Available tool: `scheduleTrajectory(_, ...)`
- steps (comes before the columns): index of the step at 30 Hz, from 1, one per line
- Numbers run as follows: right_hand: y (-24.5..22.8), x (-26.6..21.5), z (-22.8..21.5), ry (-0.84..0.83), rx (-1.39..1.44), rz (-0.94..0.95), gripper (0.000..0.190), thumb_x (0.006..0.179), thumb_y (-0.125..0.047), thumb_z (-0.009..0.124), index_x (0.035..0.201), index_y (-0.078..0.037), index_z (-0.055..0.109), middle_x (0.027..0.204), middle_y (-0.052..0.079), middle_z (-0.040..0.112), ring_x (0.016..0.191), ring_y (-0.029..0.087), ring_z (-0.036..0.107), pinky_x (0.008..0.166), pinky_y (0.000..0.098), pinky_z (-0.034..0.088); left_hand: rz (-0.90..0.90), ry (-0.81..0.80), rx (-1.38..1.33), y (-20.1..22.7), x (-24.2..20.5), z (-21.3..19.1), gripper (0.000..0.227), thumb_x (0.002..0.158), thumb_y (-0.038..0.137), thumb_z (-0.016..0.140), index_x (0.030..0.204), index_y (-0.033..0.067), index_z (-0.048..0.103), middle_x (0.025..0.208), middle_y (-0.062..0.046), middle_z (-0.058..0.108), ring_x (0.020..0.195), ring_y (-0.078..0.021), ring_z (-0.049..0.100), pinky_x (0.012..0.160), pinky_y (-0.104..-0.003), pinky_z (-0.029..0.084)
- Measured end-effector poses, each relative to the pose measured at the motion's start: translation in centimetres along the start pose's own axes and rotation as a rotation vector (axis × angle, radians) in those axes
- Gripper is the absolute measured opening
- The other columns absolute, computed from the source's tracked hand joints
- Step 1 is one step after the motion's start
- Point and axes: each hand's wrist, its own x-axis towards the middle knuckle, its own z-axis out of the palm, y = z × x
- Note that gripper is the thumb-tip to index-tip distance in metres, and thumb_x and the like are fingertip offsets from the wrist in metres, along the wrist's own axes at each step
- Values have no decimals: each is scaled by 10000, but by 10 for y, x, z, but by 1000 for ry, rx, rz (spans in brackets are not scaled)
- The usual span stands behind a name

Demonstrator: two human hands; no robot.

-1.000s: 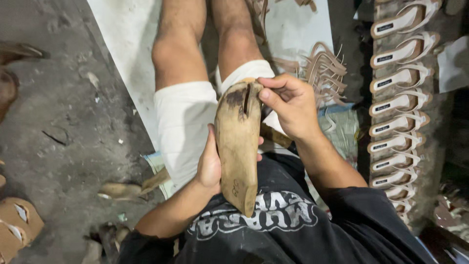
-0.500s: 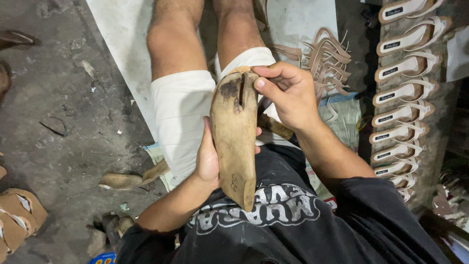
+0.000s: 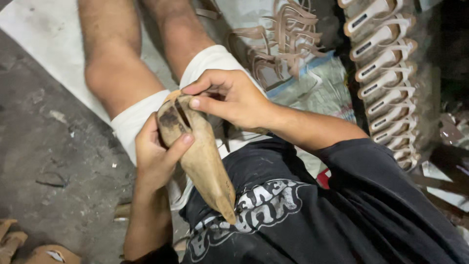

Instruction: The person assembles sandals by wrapping white straps around a wooden last and securing them with a hammer. The person repeatedly wraps the strap, hammers it into place, and then places the finished sandal aside.

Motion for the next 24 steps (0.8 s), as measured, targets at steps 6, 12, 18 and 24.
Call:
scheduleTrajectory(6, 60, 36, -102, -6, -338, -221, 101, 1083, -52, 684, 1143, 29, 685, 1253, 104, 714, 1167, 146, 682, 1029, 312, 576, -98, 104, -92, 15, 17, -3, 530, 902, 93, 778, 1377, -26, 577, 1218, -58, 676, 1096, -156, 651, 992, -306, 524)
scheduleTrajectory(12, 192, 96, -284, 548, -964, 318, 276, 1003, -273, 718, 993, -1, 761, 825, 152, 708, 753, 253, 665, 724, 370, 523, -190, 291, -196, -8, 42, -21, 508, 914, 73, 742, 1381, -37, 575, 1237, -87, 674, 1096, -177, 654, 978, -317, 530)
scheduleTrajectory(18, 237, 98, -347, 844, -1335, 816, 495, 884, -438, 743, 1126, -8, 699, 1117, 211, 671, 1062, 357, 626, 932, 440, 504, -241, 295, -335, -58, 44, -53, 506, 929, 33, 673, 1404, -62, 527, 1252, -150, 653, 1112, -245, 647, 956, -376, 535)
scheduleTrajectory(24, 229, 100, -350, 935, -1337, 916, 710, 851, -471, 743, 1314, 29, 542, 1377, 277, 560, 1329, 440, 506, 1096, 485, 425, -130, 123, 62, -111, 54, -106, 559, 940, 78, 612, 1472, -65, 521, 1311, -207, 671, 1217, -275, 651, 1073, -404, 481)
